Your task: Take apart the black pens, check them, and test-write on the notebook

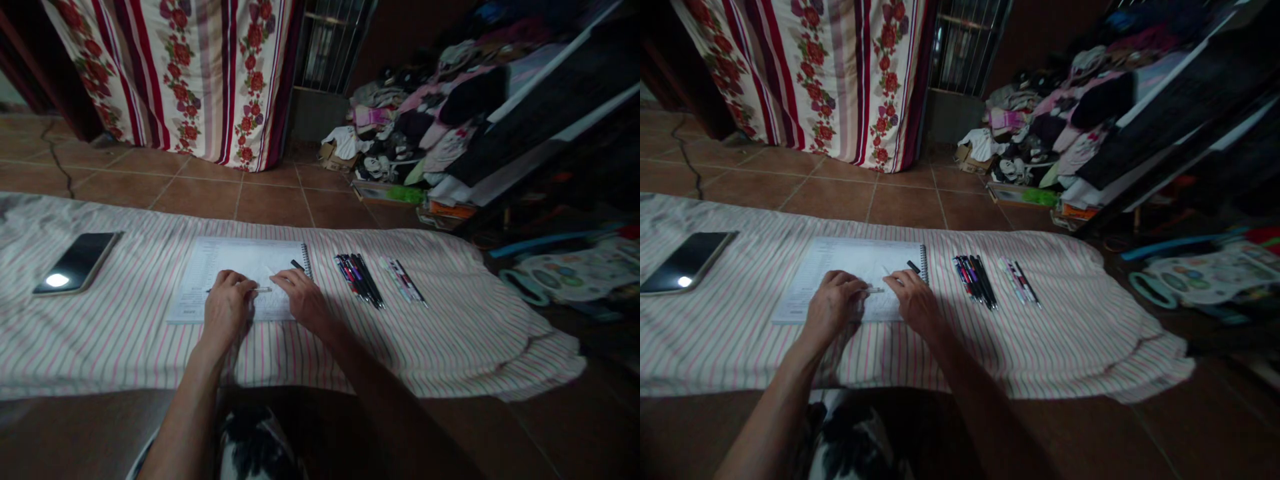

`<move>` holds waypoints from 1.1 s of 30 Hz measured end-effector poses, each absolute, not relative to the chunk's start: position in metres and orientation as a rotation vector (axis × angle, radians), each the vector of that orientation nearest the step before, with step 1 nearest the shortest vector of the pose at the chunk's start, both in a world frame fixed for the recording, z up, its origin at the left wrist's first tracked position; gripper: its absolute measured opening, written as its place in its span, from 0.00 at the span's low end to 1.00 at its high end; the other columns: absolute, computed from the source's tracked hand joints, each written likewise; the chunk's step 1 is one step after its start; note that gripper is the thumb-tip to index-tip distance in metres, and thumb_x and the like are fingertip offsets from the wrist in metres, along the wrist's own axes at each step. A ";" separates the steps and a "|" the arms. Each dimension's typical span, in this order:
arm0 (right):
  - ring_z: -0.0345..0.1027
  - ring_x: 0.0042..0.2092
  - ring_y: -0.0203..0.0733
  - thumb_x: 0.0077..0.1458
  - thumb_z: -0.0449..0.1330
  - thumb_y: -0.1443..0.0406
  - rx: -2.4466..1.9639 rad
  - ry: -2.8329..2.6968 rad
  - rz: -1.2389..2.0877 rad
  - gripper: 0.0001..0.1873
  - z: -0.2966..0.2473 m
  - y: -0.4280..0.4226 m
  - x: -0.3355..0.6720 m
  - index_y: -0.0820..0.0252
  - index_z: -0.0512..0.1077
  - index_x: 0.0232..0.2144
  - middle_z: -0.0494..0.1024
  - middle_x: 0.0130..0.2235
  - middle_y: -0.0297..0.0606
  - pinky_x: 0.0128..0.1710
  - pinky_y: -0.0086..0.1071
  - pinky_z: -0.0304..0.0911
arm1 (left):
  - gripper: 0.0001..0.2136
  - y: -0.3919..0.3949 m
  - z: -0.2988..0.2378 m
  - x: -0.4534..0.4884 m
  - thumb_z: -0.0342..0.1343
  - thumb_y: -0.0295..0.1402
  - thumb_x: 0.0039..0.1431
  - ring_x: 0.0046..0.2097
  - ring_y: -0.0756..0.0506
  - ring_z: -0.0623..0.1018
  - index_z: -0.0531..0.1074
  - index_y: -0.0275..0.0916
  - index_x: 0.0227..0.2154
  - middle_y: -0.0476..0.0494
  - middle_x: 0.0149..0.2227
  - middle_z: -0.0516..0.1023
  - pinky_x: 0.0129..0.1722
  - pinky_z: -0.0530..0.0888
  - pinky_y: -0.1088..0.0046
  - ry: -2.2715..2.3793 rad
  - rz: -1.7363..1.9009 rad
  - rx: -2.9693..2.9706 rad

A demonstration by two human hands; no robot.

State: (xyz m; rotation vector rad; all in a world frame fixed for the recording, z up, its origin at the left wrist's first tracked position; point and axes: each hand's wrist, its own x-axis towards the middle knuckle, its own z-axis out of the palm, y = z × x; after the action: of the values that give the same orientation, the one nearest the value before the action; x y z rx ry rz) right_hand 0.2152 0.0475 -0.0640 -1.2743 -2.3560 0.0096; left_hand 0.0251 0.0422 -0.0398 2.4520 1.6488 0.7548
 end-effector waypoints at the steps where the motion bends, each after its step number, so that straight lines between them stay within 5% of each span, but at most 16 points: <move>1: 0.60 0.49 0.44 0.56 0.49 0.73 -1.266 -2.355 0.015 0.21 -0.064 0.048 0.215 0.60 0.67 0.51 0.72 0.46 0.42 0.50 0.39 0.61 | 0.08 0.043 -0.040 0.027 0.54 0.29 0.55 0.43 0.40 0.68 0.77 0.40 0.35 0.41 0.35 0.76 0.41 0.69 0.66 1.641 0.809 2.475; 10: 0.59 0.51 0.43 0.59 0.46 0.72 -1.166 -2.396 0.068 0.22 -0.067 0.050 0.223 0.61 0.63 0.55 0.71 0.50 0.43 0.53 0.41 0.59 | 0.10 0.047 -0.051 0.037 0.50 0.26 0.56 0.42 0.41 0.69 0.78 0.40 0.33 0.40 0.34 0.74 0.39 0.71 0.65 1.574 0.909 2.552; 23: 0.63 0.49 0.45 0.55 0.44 0.76 -1.134 -2.075 -0.060 0.21 -0.082 0.051 0.225 0.62 0.70 0.46 0.73 0.46 0.47 0.49 0.43 0.64 | 0.11 0.053 -0.057 0.029 0.48 0.23 0.56 0.42 0.42 0.70 0.75 0.38 0.35 0.40 0.37 0.73 0.42 0.71 0.64 1.500 1.113 2.358; 33: 0.68 0.48 0.41 0.56 0.47 0.74 -1.058 -1.809 0.007 0.18 -0.029 -0.007 0.207 0.59 0.69 0.45 0.75 0.43 0.44 0.48 0.39 0.65 | 0.07 0.015 0.027 0.018 0.52 0.29 0.58 0.43 0.46 0.74 0.72 0.40 0.37 0.45 0.40 0.74 0.45 0.71 0.67 1.230 1.626 1.813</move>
State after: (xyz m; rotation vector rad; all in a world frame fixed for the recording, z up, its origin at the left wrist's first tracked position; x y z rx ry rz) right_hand 0.2066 -0.0071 -0.0286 -1.0582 -1.8093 0.0075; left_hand 0.0183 0.0150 0.0272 1.8133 1.2304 1.6256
